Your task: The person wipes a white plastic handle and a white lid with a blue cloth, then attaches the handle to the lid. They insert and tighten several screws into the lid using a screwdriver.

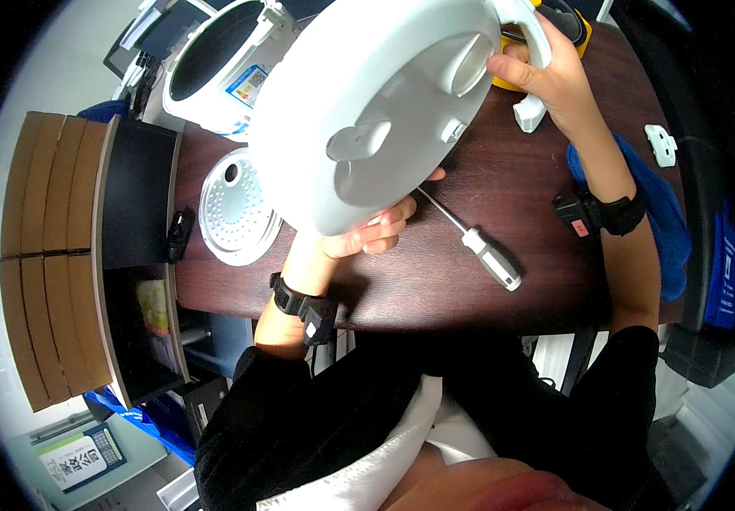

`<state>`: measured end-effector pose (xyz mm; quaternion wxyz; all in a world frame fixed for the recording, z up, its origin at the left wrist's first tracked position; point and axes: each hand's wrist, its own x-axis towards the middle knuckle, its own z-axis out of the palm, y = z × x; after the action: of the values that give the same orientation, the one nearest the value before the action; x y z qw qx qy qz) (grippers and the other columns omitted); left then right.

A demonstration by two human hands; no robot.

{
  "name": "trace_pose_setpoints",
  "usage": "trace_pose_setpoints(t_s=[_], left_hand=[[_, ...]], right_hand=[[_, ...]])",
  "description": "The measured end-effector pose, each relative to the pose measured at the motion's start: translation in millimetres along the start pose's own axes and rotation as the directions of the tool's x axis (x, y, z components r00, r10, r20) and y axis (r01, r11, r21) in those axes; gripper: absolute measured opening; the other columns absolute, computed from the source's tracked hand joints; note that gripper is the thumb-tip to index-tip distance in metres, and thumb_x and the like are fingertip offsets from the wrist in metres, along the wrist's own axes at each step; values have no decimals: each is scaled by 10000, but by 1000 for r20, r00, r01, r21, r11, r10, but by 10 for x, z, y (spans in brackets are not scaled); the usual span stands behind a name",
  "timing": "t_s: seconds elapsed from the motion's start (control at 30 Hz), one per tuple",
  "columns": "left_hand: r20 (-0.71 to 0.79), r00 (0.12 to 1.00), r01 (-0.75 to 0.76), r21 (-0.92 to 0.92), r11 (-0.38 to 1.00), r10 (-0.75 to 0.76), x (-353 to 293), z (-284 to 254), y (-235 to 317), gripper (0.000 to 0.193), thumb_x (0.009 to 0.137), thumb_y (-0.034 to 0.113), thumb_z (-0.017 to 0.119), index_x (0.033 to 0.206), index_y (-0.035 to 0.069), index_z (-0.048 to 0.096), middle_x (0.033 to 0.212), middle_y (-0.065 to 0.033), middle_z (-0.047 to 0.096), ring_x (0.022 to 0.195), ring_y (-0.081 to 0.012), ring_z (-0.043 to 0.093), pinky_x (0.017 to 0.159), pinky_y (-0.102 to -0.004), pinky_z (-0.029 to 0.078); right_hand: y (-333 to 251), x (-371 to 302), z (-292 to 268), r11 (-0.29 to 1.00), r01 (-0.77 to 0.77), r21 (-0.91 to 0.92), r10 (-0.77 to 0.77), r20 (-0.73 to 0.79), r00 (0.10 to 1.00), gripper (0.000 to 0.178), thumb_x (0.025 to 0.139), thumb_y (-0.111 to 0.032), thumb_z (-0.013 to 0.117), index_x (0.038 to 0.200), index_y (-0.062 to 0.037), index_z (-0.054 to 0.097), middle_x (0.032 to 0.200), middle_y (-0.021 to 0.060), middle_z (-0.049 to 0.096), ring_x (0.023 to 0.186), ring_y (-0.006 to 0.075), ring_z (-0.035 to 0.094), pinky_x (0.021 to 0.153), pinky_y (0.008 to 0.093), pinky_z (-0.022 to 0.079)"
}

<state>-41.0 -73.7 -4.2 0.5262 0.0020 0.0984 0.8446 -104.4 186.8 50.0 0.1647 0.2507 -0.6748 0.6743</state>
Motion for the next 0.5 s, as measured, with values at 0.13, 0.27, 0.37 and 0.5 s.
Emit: trace_pose_setpoints(t_s=[0.13, 0.27, 0.37, 0.5], left_hand=[[-37, 999, 0, 36, 999, 1, 14, -4, -20, 917, 881, 614, 386, 1403, -90, 118, 703, -181, 500, 465, -158, 458, 327, -268, 333], [-37, 994, -87, 256, 963, 100, 9, 4, -58, 793, 902, 552, 411, 1343, -90, 263, 918, -261, 550, 596, -199, 537, 426, -281, 446], [-69, 966, -169, 563, 809, 250, -33, -68, -16, 742, 908, 553, 412, 1323, -55, 326, 1205, -322, 469, 892, -359, 604, 730, -457, 529], [-188, 649, -473, 660, 584, 738, -86, 35, -117, 902, 844, 679, 399, 1390, -20, 233, 1386, -284, 316, 1240, -438, 401, 995, -577, 365]], right_hand=[[296, -58, -223, 990, -132, 39, 125, 154, 980, 525, 820, -306, 697, 1185, 3, 480, 778, 11, 542, 545, 8, 451, 486, 148, 381], [412, -82, -237, 974, -174, 148, 141, 211, 967, 507, 821, -334, 692, 1110, 35, 500, 718, -17, 526, 490, -29, 417, 438, 114, 350], [396, -76, -202, 977, -188, 99, 170, 169, 971, 489, 843, -351, 666, 1080, 47, 510, 680, -33, 521, 469, -56, 406, 416, 85, 335], [371, -99, -99, 963, -250, 98, 238, 121, 964, 440, 866, -347, 643, 1049, 39, 539, 630, -54, 507, 446, -74, 393, 397, 65, 319]])
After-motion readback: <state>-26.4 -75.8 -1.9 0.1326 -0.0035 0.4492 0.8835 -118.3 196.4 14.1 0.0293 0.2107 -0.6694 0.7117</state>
